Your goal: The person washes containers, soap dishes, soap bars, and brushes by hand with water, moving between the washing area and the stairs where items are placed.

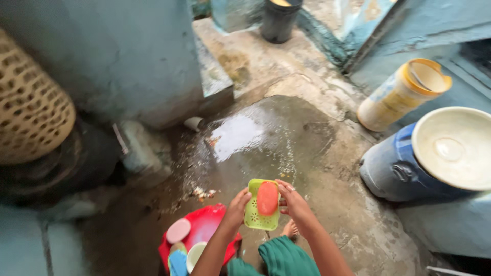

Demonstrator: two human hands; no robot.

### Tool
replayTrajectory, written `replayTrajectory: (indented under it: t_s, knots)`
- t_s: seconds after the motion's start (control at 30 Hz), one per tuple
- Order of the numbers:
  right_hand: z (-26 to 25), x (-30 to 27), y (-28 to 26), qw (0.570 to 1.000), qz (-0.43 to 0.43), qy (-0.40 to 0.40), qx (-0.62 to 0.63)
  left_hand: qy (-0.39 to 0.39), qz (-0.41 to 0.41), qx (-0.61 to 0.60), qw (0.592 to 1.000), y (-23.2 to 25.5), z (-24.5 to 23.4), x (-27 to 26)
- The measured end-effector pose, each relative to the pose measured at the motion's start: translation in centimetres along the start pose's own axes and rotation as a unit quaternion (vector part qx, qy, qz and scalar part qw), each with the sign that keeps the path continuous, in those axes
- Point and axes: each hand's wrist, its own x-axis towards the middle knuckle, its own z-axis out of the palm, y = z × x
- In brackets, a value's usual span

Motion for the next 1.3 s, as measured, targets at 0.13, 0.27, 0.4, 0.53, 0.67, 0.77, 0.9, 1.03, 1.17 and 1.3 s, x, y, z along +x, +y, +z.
replayTrajectory:
  t_s: [0.13,0.27,0.4,0.53,0.67,0.77,0.9,1.03,1.17,1.3]
  knots:
    - [-4.7,1.1,0.6,0.997,-0.07,0.042,0.011,0.004,0.092,0.006,0.996,-1.1,3.8,5.2]
    - [-11.2,3.3,1.0,0.992,-0.115,0.045,0.0,0.021,0.063,-0.005,0.998,-0.8,9.6,8.0]
    - [-20.3,6.7,0.5,0.991,-0.094,0.094,0.014,0.013,0.084,0.038,0.996,1.8,16.6,12.3]
    - [-31.5,9.9,1.0,0.994,-0.084,0.067,-0.038,0.068,0.054,0.075,0.993,2.8,23.9,18.3]
    - [-39.2,13.1,2.3,0.937,-0.177,0.182,-0.239,0.059,0.016,0.018,0.998,0.3,29.1,26.5]
    - [-42.6,14.8,2.5,0.915,-0.248,0.149,-0.282,0.054,0.036,0.016,0.998,-2.0,31.6,31.8]
    - [-45.3,22.6,3.5,0.951,-0.224,0.145,-0.153,0.006,0.049,0.029,0.998,-2.4,36.1,38.8]
    - [-49.8,28.9,3.4,0.951,-0.298,0.031,-0.072,-0.03,0.076,0.037,0.996,-1.0,40.8,45.6]
    - [-54.3,33.7,-0.3,0.965,-0.24,0.098,-0.043,-0.084,0.068,0.048,0.993,2.3,47.2,53.7]
    - [-64.3,36.2,-7.8,0.962,-0.212,0.171,-0.038,-0.123,0.051,0.077,0.988,6.8,57.5,62.1]
